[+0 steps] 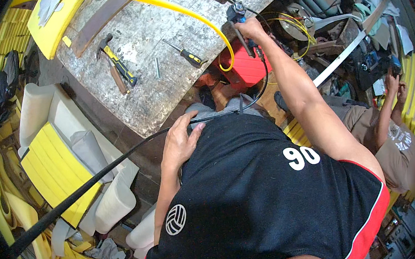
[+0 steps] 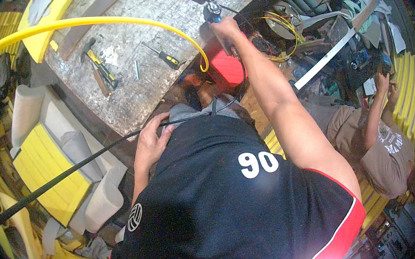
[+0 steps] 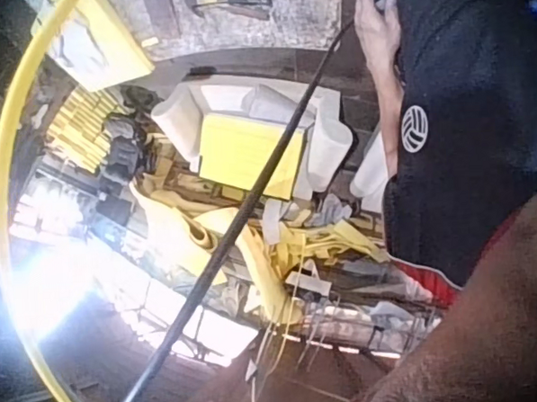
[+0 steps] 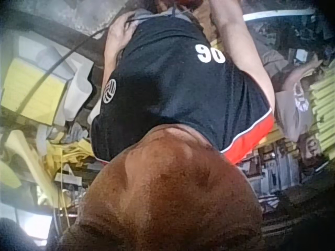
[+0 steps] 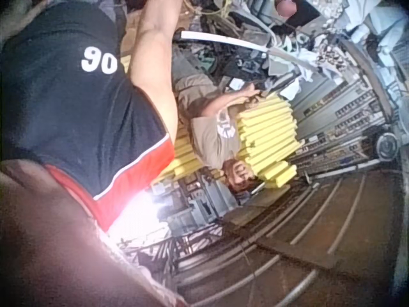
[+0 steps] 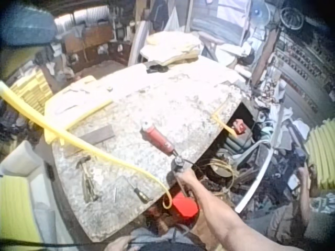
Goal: The person uses a pneumatic staple gun to attach a strip of orange fabric to a small wooden block on a workbench. They cut the fabric with scissors, position it, and staple it in place. The person also briefly retrieves a bottle of liquid from a nearby cabinet.
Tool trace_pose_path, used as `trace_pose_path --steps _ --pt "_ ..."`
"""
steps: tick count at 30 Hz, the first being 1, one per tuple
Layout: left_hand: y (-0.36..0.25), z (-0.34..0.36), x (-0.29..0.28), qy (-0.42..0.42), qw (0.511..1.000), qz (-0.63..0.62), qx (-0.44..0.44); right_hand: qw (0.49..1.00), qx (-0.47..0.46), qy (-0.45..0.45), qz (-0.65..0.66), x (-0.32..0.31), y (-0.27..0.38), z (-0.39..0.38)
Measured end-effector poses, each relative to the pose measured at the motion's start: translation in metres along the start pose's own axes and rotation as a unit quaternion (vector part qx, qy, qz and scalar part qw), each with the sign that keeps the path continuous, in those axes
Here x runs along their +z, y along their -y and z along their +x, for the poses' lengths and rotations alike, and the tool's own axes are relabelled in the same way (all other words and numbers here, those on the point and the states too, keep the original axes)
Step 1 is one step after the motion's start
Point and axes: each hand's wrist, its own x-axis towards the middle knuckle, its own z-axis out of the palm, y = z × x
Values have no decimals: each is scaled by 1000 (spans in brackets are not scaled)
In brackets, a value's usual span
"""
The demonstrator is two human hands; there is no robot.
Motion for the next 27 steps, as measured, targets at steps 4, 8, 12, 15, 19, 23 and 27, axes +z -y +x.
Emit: trace_pose_path --steps 4,8,12,15,19,23,27 --pt "-3 1 -3 8 1000 -2 -17 999 -1 35 -20 -1 24 -15" --pt "-1 1 -3 -4 1000 3 -1 996 35 83 -23 -9 36 -22" --pt "-2 1 -5 -2 1000 -3 -7 996 -7 69 -48 4 34 -28" --pt "-2 -2 -5 -7 1000 -7 -7 996 28 78 -29 1 39 -26" --pt "-3 -2 -9 -20 1000 6 1 998 52 11 37 -2 -3 5" --pt "-1 -2 -6 -10 1000 0 0 999 43 -6 27 -2 -3 15" --pt "-7 -3 -5 6 1000 -6 -22 999 42 33 -9 -5 34 2"
